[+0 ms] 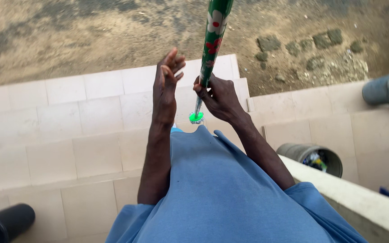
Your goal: The person mops a tiled floor using a mop and a bucket of water, rinsing and wringing the mop in the bucket between passes.
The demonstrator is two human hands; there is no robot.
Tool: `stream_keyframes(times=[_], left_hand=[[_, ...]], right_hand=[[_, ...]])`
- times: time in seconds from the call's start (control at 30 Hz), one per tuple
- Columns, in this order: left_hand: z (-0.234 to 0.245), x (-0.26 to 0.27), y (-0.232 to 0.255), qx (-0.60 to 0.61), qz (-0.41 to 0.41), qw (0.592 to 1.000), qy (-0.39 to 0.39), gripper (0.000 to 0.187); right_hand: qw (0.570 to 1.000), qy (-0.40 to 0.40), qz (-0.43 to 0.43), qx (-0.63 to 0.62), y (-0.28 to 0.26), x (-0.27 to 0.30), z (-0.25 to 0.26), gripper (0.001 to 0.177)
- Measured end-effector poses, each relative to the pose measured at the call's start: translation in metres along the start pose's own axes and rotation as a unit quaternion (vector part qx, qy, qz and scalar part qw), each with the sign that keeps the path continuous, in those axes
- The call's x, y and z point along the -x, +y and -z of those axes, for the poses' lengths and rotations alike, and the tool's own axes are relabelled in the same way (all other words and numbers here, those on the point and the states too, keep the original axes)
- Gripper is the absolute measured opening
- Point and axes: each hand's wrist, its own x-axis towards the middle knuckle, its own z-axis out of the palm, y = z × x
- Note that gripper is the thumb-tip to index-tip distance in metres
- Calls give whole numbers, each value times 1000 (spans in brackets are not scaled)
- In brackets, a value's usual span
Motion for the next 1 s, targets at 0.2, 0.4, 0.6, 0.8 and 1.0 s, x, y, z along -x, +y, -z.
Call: stream_keyframes(times=[0.2,0.4,0.6,0.8,1.0], left_hand=[[46,40,-19,54,55,984,159,81],[125,52,-12,48,30,963,264,75],[208,63,-8,43,37,944,326,73],[289,87,-13,32,37,928,369,66],[345,116,-16,16,31,903,429,59]], right_hand=[[991,-118,59,18,-33,-29,-37,27],[976,-179,117,27,-70,-67,-93,32],[962,-223,157,20,-111,-105,-164,37],[946,-260,192,9,-150,-137,-241,40],[920,-296,251,-57,-188,-158,-300,43]])
